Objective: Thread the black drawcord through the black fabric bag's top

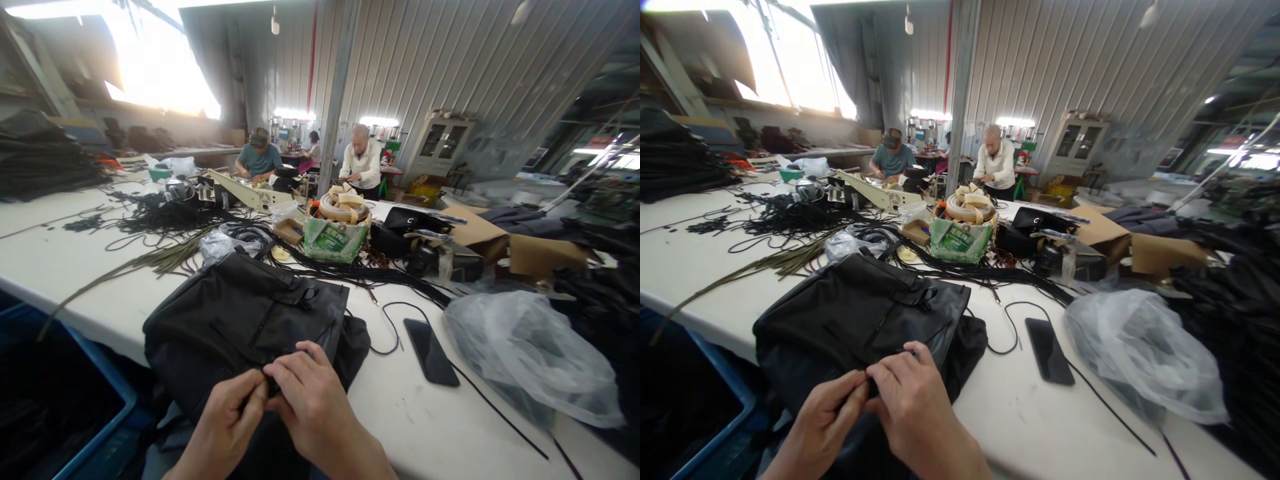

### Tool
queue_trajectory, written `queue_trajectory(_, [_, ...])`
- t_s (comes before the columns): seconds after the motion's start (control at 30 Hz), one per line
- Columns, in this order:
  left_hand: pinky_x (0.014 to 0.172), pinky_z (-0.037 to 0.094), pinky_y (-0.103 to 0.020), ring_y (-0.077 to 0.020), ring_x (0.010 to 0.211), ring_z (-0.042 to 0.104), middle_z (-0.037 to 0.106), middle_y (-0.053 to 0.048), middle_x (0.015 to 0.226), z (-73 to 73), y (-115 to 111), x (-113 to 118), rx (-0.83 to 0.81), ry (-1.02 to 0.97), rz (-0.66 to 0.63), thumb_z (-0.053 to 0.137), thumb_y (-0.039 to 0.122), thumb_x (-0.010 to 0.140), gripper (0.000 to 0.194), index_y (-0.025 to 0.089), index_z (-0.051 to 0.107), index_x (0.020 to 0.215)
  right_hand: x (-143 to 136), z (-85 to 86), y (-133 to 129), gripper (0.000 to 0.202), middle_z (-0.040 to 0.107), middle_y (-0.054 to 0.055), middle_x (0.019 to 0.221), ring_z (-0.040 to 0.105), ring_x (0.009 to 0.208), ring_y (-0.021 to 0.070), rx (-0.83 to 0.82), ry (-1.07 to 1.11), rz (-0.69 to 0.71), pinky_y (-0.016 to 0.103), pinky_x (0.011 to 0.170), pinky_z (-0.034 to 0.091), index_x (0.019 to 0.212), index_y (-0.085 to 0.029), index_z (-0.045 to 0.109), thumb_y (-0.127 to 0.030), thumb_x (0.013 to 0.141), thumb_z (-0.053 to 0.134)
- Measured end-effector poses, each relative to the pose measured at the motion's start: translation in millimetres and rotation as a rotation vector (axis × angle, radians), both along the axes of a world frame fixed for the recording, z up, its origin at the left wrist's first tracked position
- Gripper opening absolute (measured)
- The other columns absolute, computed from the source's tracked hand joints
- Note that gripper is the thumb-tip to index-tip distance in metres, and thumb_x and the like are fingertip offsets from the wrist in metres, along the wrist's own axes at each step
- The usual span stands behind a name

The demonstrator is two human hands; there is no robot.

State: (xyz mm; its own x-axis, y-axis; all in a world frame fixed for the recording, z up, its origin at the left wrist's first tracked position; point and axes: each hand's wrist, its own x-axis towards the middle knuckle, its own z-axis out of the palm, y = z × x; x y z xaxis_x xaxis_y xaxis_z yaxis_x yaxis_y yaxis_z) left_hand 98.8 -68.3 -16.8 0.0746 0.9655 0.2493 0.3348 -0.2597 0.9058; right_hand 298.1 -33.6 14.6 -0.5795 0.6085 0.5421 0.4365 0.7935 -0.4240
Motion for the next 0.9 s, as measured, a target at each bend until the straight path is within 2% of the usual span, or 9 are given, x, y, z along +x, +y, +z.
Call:
queue_trajectory(0.1, [0.059, 0.044, -0.021, -0.0134, 0.060, 0.050, 0.052, 0.002, 0.068, -3.4, 0, 1, 0.060, 0.028, 0.046, 0.056, 0.038, 0.108, 0.038, 0.022, 0.058, 0.074, 0, -0.6, 0, 0.035, 0.077, 0.012, 0.126, 0.072, 0.115, 0.0274, 0.010, 0.041, -0.009, 0.052, 0.122, 0.043, 0.142, -0.018, 0.062, -0.014, 0.107, 0.063])
queue_trajectory(0.17, [0.057, 0.041, -0.021, -0.0124, 0.058, 0.049, 0.049, 0.004, 0.067, 0.4, 3, 0, 0.088, 0.047, 0.096, 0.054, 0.037, 0.109, 0.038, 0.022, 0.057, 0.074, 4, 0.1, 1, 0.034, 0.077, 0.013, 0.125, 0.072, 0.116, 0.0279, 0.034, 0.070, -0.043, 0.053, 0.121, 0.045, 0.143, -0.017, 0.061, -0.017, 0.109, 0.062])
queue_trajectory(0.27, [0.053, 0.038, -0.021, -0.0116, 0.055, 0.045, 0.044, 0.006, 0.065, 14.9, 11, -3, 0.106, 0.076, 0.187, 0.052, 0.039, 0.110, 0.039, 0.023, 0.056, 0.075, 11, -0.6, 7, 0.030, 0.077, 0.013, 0.123, 0.073, 0.114, 0.0276, 0.053, 0.114, -0.106, 0.053, 0.119, 0.048, 0.142, -0.019, 0.061, -0.025, 0.112, 0.064])
queue_trajectory(0.4, [0.050, 0.036, -0.021, -0.0111, 0.052, 0.044, 0.041, 0.007, 0.062, 35.9, 22, -4, 0.156, 0.127, 0.215, 0.050, 0.038, 0.109, 0.041, 0.022, 0.058, 0.072, 14, -9.1, 15, 0.028, 0.077, 0.012, 0.125, 0.074, 0.115, 0.0286, 0.055, 0.138, -0.148, 0.056, 0.117, 0.051, 0.140, -0.021, 0.061, -0.027, 0.113, 0.063])
queue_trajectory(0.6, [0.050, 0.036, -0.022, -0.0107, 0.050, 0.044, 0.042, 0.007, 0.060, 52.8, 35, -2, 0.250, 0.139, 0.362, 0.053, 0.036, 0.107, 0.039, 0.023, 0.058, 0.071, 12, -27.0, 20, 0.031, 0.076, 0.012, 0.134, 0.072, 0.126, 0.0291, 0.031, 0.178, -0.251, 0.059, 0.124, 0.049, 0.144, -0.025, 0.058, -0.025, 0.113, 0.062])
queue_trajectory(0.7, [0.049, 0.034, -0.024, -0.0114, 0.051, 0.042, 0.042, 0.007, 0.061, 56.2, 41, -4, 0.258, 0.135, 0.410, 0.054, 0.037, 0.106, 0.037, 0.023, 0.058, 0.072, 15, -33.7, 22, 0.033, 0.075, 0.011, 0.136, 0.071, 0.128, 0.0292, 0.014, 0.187, -0.285, 0.062, 0.127, 0.045, 0.145, -0.026, 0.058, -0.023, 0.113, 0.062])
queue_trajectory(0.8, [0.049, 0.034, -0.025, -0.0121, 0.052, 0.041, 0.043, 0.007, 0.061, 54.3, 46, -8, 0.220, 0.115, 0.478, 0.054, 0.038, 0.105, 0.036, 0.023, 0.058, 0.072, 18, -40.4, 24, 0.032, 0.075, 0.012, 0.137, 0.071, 0.129, 0.0305, 0.001, 0.196, -0.323, 0.063, 0.125, 0.048, 0.144, -0.026, 0.060, -0.023, 0.112, 0.062])
queue_trajectory(0.9, [0.049, 0.034, -0.025, -0.0123, 0.052, 0.041, 0.043, 0.006, 0.061, 51.3, 48, -10, 0.187, 0.099, 0.490, 0.055, 0.040, 0.105, 0.038, 0.024, 0.056, 0.070, 21, -44.9, 25, 0.031, 0.075, 0.012, 0.137, 0.072, 0.128, 0.0309, -0.018, 0.208, -0.338, 0.062, 0.123, 0.050, 0.143, -0.027, 0.062, -0.026, 0.112, 0.063])
